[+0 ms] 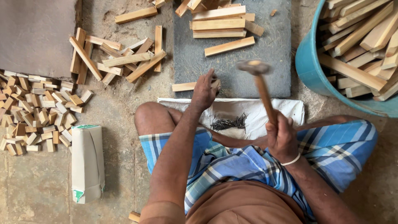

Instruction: The person sits on the floor and repeatedly picks up small wooden pieces, places them on a work surface, and hammers nails into them to join the pieces. Finished frames are set aside, and additional wood pieces are drawn from a nearby bucket.

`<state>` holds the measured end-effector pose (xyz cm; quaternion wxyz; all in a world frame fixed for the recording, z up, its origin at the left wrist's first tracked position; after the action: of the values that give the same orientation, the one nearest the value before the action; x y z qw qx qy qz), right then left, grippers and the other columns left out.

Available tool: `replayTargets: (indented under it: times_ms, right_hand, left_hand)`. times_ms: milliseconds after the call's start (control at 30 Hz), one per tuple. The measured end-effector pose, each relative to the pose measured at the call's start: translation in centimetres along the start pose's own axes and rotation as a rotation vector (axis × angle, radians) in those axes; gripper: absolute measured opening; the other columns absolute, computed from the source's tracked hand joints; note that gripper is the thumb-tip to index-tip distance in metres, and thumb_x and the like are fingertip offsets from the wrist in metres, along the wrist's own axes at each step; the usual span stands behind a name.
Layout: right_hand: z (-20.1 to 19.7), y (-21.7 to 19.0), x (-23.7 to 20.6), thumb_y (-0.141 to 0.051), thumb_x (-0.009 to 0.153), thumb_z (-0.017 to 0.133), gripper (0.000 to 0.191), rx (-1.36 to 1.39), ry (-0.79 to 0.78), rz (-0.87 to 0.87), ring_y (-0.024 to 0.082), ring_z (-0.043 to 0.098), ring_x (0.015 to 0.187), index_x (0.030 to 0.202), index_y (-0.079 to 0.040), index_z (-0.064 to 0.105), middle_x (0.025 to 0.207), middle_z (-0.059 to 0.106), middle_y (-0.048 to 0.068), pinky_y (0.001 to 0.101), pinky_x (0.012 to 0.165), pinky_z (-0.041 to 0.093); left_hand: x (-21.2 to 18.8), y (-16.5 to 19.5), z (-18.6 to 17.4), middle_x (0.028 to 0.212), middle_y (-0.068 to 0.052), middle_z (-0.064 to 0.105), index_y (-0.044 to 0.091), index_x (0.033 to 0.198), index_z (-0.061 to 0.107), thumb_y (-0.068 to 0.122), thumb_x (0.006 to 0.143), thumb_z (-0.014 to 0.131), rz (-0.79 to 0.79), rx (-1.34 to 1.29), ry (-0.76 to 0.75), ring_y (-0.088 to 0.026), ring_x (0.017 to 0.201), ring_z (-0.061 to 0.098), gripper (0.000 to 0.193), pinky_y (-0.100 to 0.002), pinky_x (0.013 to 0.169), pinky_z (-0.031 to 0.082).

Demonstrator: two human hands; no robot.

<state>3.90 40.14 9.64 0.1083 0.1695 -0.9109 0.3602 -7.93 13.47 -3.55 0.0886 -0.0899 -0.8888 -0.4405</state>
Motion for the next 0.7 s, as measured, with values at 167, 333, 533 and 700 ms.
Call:
replayTargets:
  times_ms: [167, 333, 533, 700]
  right_hand:
    - [5.6, 2.7, 0.5, -0.034, 0.11, 0.052, 0.035, -0.155, -0.351, 0.251, 0.038, 0.069, 0.075, 0.121, -0.001, 0.05, 0.088, 0.068, 0.019, 0.0528, 0.067, 0.054]
    - [7.7, 4.3, -0.3, -0.034, 0.105, 0.054, 0.033, -0.13, -0.409, 0.365, 0.05, 0.068, 0.083, 0.115, -0.004, 0.052, 0.09, 0.07, 0.026, 0.0604, 0.068, 0.053]
    - [6.1, 7.1, -3.8, -0.032, 0.106, 0.054, 0.024, 0.469, -0.345, 0.741, 0.017, 0.052, 0.057, 0.107, -0.009, 0.059, 0.07, 0.055, 0.006, 0.0354, 0.05, 0.046]
    - [5.8, 8.9, -6.1, -0.033, 0.104, 0.056, 0.029, 0.639, -0.367, 1.097, 0.008, 0.043, 0.05, 0.093, -0.006, 0.052, 0.069, 0.048, -0.002, 0.0252, 0.038, 0.037]
  left_hand:
    - [0.2, -1.0, 0.6, 0.123, -0.017, 0.064, 0.001, 0.146, 0.045, 0.004, 0.086, 0.078, -0.05, 0.055, -0.051, -0.031, 0.116, 0.062, 0.069, -0.041, 0.105, 0.053]
    - [0.6, 0.6, 0.3, 0.124, -0.021, 0.063, 0.001, 0.141, 0.049, 0.006, 0.084, 0.079, -0.028, 0.13, -0.062, -0.035, 0.115, 0.059, 0.065, -0.044, 0.1, 0.051]
    - [2.8, 4.6, -2.5, 0.108, -0.009, 0.067, 0.011, 0.123, 0.06, 0.01, 0.098, 0.075, 0.071, 0.222, 0.032, -0.025, 0.106, 0.065, 0.03, -0.049, 0.095, 0.058]
    - [2.7, 0.6, -8.5, 0.11, -0.012, 0.059, 0.009, 0.132, 0.055, 0.023, 0.093, 0.074, -0.511, -0.066, 0.39, -0.028, 0.093, 0.061, 0.046, -0.046, 0.078, 0.064]
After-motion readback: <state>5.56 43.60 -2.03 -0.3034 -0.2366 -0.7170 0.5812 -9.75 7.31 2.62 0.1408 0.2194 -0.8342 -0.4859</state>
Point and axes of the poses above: each hand's wrist, its own x-axis towards the middle knuckle, its own z-axis out of the palm, y = z × x, the point moved 7 cm from there along x, towards the middle knuckle
